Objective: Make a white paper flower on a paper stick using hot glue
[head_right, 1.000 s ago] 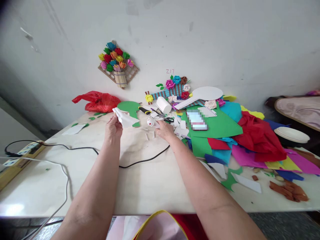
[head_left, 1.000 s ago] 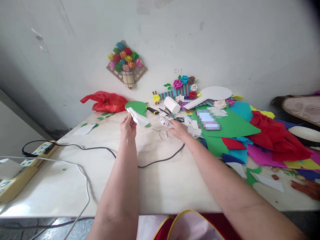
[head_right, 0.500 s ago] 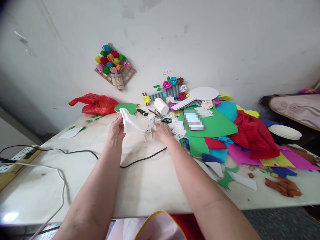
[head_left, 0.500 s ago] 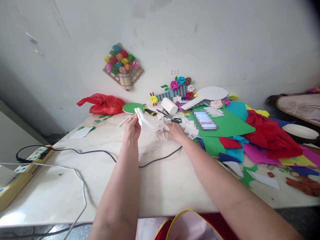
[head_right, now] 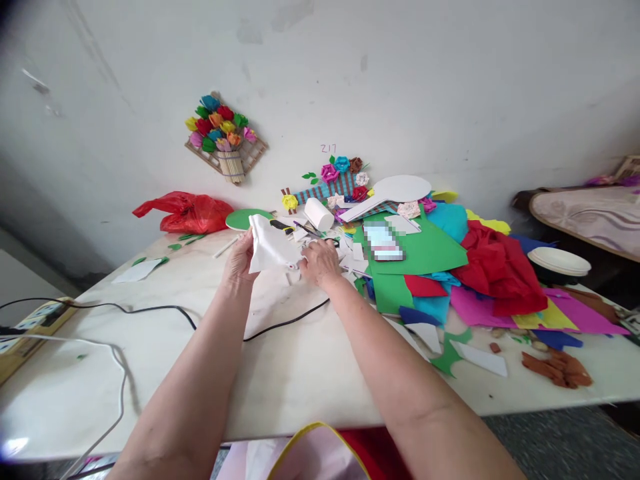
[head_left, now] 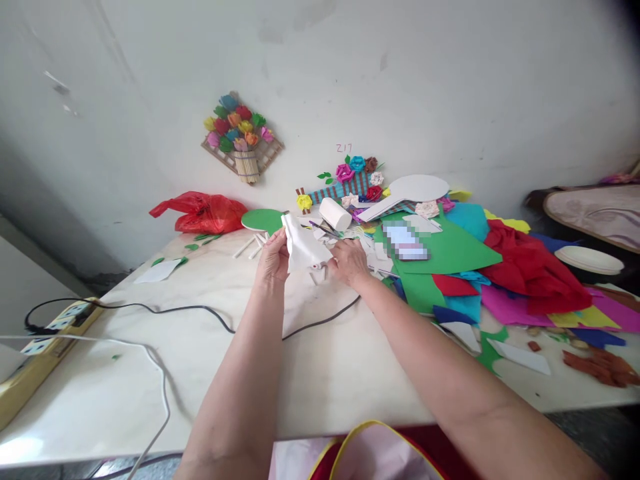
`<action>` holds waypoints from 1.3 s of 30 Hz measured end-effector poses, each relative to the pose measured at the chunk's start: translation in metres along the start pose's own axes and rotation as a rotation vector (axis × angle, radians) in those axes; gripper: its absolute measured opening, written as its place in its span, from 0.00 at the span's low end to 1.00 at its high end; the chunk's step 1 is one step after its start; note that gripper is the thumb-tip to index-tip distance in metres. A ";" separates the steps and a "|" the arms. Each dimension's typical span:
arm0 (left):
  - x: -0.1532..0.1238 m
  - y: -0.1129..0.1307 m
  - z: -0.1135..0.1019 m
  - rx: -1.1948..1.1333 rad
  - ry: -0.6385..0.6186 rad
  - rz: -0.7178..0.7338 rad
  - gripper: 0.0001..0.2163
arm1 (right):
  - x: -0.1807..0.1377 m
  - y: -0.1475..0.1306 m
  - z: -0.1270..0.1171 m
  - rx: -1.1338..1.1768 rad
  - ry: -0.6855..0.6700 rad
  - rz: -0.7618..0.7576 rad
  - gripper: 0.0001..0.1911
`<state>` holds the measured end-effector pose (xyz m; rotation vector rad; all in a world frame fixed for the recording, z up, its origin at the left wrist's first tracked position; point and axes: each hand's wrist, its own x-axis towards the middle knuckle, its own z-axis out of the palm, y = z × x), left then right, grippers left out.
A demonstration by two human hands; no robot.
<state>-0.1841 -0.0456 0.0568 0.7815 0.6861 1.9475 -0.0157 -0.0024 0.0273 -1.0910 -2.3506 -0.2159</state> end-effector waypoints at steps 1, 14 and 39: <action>-0.001 0.000 0.004 -0.011 -0.002 -0.006 0.09 | 0.000 -0.002 0.001 0.017 -0.015 -0.020 0.15; -0.005 -0.008 0.014 0.084 -0.099 0.022 0.11 | 0.009 -0.036 -0.002 0.620 -0.077 -0.012 0.15; -0.005 -0.041 0.005 0.186 0.131 0.180 0.10 | 0.008 -0.039 -0.002 1.793 -0.018 0.591 0.20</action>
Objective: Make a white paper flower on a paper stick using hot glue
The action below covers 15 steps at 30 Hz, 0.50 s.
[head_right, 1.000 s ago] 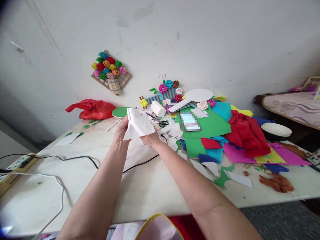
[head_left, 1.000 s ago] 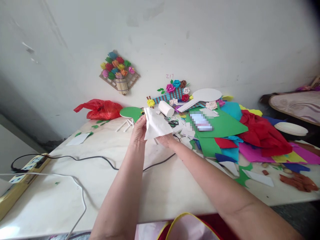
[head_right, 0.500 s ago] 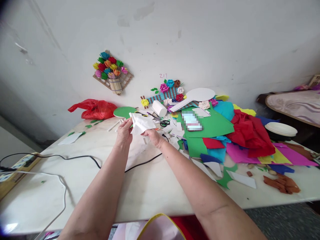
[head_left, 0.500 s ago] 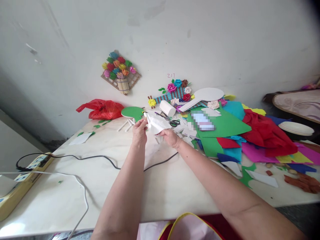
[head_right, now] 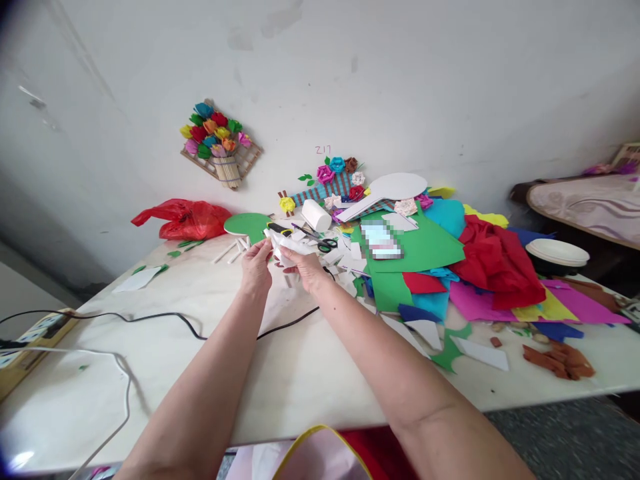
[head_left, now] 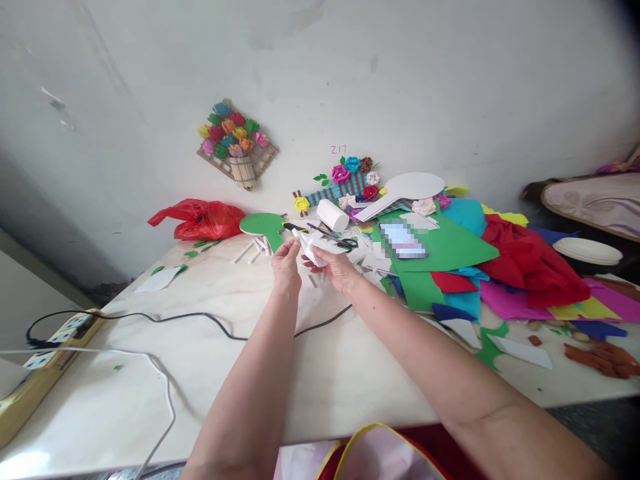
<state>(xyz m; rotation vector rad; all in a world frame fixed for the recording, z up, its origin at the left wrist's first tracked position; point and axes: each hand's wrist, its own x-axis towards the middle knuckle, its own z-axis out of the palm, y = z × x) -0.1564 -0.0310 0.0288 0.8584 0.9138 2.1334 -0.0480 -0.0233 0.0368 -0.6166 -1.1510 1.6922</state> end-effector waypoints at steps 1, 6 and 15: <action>-0.003 0.000 0.002 -0.003 -0.008 -0.007 0.10 | 0.000 0.001 0.001 0.010 0.031 -0.006 0.19; -0.012 -0.001 0.010 0.016 -0.013 -0.066 0.11 | -0.001 0.001 0.004 0.040 0.108 -0.037 0.15; -0.018 -0.005 0.015 0.021 0.019 -0.128 0.13 | 0.003 0.003 0.005 0.093 0.152 -0.057 0.12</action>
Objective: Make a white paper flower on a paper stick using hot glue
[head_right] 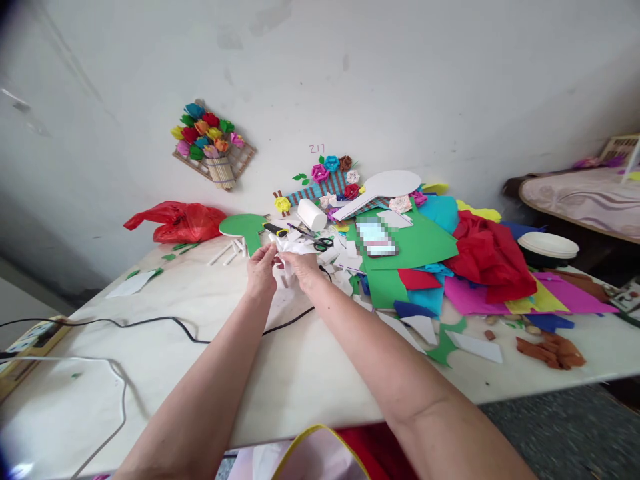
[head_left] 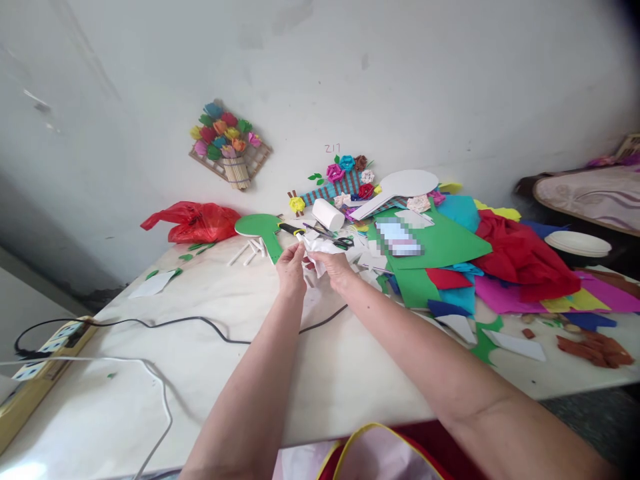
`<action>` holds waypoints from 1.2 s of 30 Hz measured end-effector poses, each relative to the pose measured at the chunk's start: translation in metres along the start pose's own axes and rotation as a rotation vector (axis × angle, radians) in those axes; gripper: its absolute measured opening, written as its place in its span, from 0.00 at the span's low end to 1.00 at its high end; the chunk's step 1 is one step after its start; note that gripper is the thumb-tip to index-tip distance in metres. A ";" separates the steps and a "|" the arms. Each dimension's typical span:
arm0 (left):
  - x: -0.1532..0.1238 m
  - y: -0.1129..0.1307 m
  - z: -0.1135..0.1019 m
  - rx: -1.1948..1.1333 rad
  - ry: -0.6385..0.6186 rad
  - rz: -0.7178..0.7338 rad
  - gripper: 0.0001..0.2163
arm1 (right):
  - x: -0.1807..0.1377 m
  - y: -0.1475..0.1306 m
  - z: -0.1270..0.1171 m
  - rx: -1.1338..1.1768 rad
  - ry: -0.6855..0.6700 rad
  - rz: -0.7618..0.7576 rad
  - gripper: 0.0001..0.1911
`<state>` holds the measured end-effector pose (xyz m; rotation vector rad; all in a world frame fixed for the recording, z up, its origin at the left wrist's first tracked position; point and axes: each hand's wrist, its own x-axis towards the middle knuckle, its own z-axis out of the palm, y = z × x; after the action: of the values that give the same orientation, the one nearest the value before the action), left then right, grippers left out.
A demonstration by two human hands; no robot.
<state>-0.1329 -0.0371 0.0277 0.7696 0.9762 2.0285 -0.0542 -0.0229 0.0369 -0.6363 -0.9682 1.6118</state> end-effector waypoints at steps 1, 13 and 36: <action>0.000 0.000 0.001 -0.003 0.006 -0.001 0.13 | 0.000 0.000 0.000 -0.005 0.009 0.004 0.11; 0.003 -0.005 -0.003 -0.077 -0.078 -0.046 0.11 | 0.002 0.002 0.000 -0.059 0.110 0.012 0.11; 0.011 -0.003 -0.015 -0.138 -0.145 -0.057 0.08 | 0.002 0.003 -0.007 -0.120 -0.016 0.010 0.12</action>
<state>-0.1492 -0.0321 0.0192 0.7927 0.7596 1.9392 -0.0507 -0.0196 0.0313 -0.7115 -1.0808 1.5782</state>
